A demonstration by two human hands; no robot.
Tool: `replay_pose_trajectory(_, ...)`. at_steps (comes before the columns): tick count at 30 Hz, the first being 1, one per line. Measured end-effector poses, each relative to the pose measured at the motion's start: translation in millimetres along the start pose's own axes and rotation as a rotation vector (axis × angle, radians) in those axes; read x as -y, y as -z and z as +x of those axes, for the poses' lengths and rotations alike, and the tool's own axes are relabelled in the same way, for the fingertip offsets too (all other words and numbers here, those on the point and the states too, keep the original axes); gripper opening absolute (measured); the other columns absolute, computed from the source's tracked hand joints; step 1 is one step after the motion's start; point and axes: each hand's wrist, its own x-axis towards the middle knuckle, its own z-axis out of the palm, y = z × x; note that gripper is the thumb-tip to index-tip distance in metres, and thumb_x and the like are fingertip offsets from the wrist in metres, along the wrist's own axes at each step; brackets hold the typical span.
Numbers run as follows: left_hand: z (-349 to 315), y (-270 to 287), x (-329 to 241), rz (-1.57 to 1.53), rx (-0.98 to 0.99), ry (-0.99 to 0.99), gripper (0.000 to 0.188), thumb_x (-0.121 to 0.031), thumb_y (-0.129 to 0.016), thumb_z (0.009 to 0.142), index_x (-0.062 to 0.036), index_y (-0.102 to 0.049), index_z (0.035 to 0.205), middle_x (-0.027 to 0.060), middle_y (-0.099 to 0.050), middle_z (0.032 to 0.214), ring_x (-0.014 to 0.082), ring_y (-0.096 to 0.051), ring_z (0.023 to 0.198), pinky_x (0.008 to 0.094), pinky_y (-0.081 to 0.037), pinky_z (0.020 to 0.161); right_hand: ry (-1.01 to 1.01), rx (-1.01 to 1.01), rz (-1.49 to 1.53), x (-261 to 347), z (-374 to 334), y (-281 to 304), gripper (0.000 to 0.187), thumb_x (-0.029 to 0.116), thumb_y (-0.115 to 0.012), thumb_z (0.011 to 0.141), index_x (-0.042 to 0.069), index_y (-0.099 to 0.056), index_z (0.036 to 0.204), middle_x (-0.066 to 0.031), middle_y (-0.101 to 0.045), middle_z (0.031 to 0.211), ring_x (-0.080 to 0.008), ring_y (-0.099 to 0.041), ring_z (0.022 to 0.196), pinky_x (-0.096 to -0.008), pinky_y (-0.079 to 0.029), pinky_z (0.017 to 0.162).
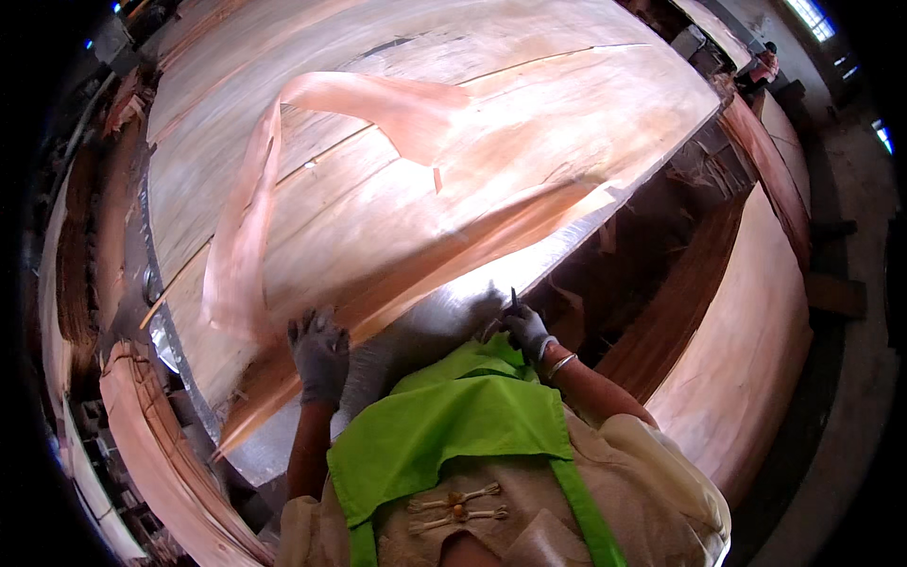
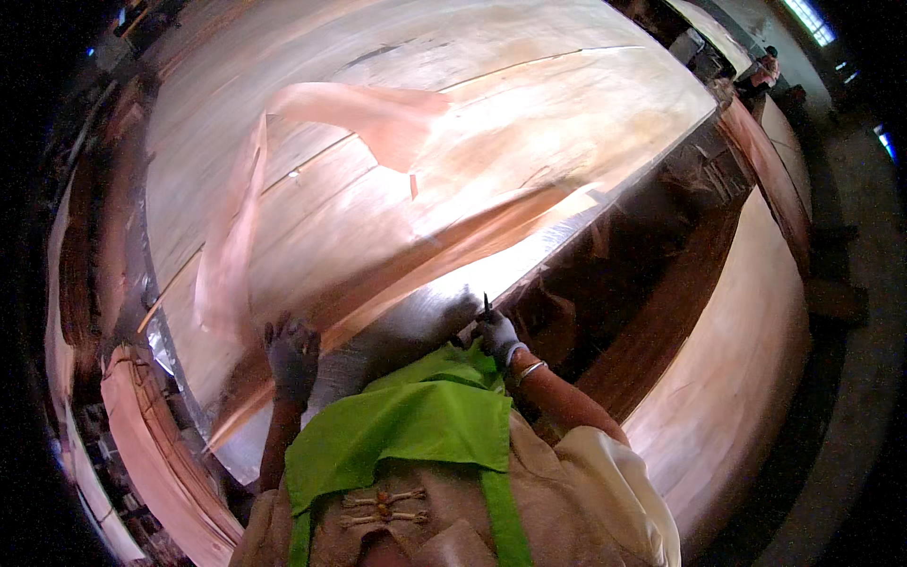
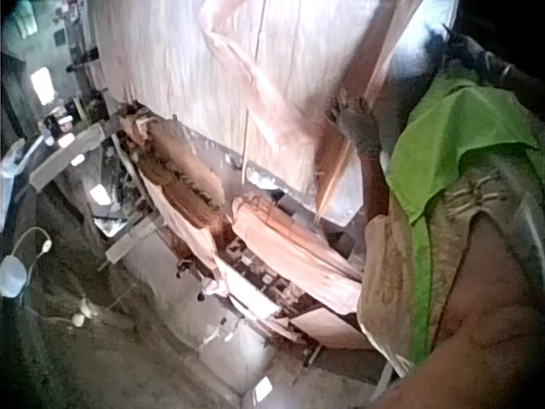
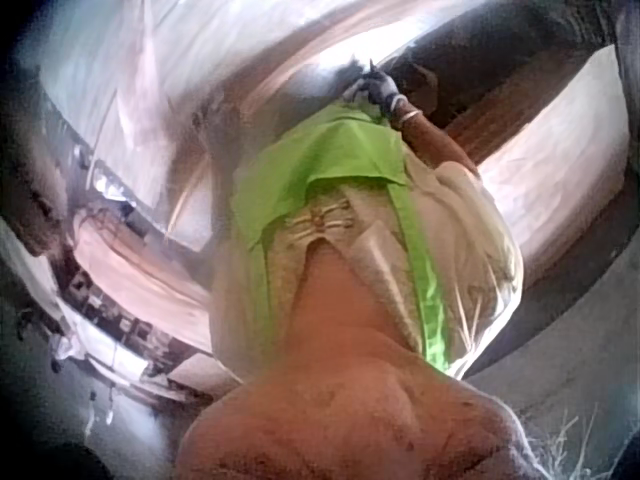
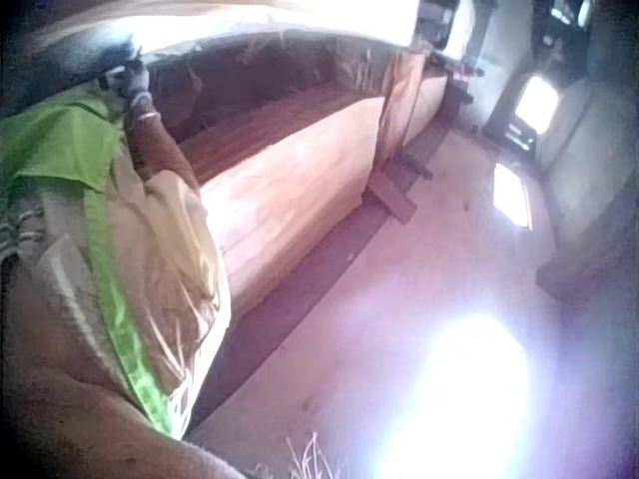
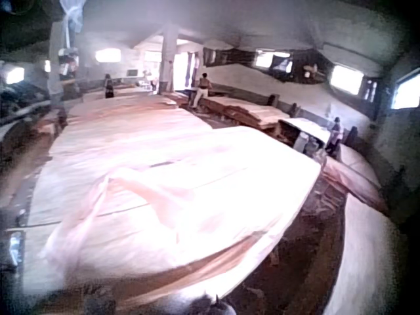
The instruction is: The person uses a knife to peel thin wood veneers from a large wooden panel. They lift and remove the veneers, then place them on a stack. The person also flips the panel and continues peeling veneers from the other side.
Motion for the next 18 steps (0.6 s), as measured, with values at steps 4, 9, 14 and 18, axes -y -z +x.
replay_pose_trajectory(4, 20.7, -12.0, 29.0, -0.099, 0.035, 0.038, 0.015, -0.020, -0.056, 0.080, -0.0091, -0.064, 0.085, 0.0070, -0.061, 0.110, 0.0262, -0.052, 0.110, 0.0461, -0.029, 0.100, 0.437, -0.082, -0.705, 17.7, 19.4, 9.0, 0.018, 0.017, -0.054, 0.085, 0.004, -0.056, 0.097, -0.0150, -0.064, 0.080, -0.0254, -0.063, 0.071, -0.0353, -0.050, 0.066)
replay_pose_trajectory(9, 37.3, -10.6, 34.8, -0.121, 0.075, 0.122, 0.013, -0.020, -0.056, 0.079, -0.0087, -0.063, 0.082, 0.0097, -0.062, 0.107, 0.0270, -0.054, 0.105, 0.0459, -0.032, 0.097, 0.633, -0.225, -1.043, 73.4, 9.8, -2.0, 0.039, 0.020, -0.052, 0.084, 0.014, -0.044, 0.122, -0.0185, -0.063, 0.083, -0.0390, -0.060, 0.073, -0.0463, -0.048, 0.061)
replay_pose_trajectory(14, 34.6, -0.9, 20.5, -0.011, -0.060, 0.040, 0.011, -0.018, -0.056, 0.078, -0.0082, -0.062, 0.080, 0.0083, -0.062, 0.106, 0.0265, -0.054, 0.105, 0.0465, -0.030, 0.097, 0.768, -0.171, -1.110, 108.6, -5.7, -14.3, 0.055, 0.018, -0.049, 0.085, 0.019, -0.030, 0.136, -0.0159, -0.063, 0.086, -0.0353, -0.062, 0.068, -0.0436, -0.048, 0.058)
replay_pose_trajectory(18, 36.6, 5.9, 7.5, 0.107, -0.113, 0.012, 0.012, -0.017, -0.056, 0.079, -0.0067, -0.062, 0.080, 0.0076, -0.061, 0.107, 0.0268, -0.052, 0.107, 0.0471, -0.027, 0.100, 0.781, -0.125, -1.378, 77.6, 48.0, -25.1, 0.048, 0.021, -0.050, 0.086, 0.020, -0.036, 0.132, -0.0122, -0.064, 0.088, -0.0320, -0.062, 0.076, -0.0443, -0.047, 0.062)
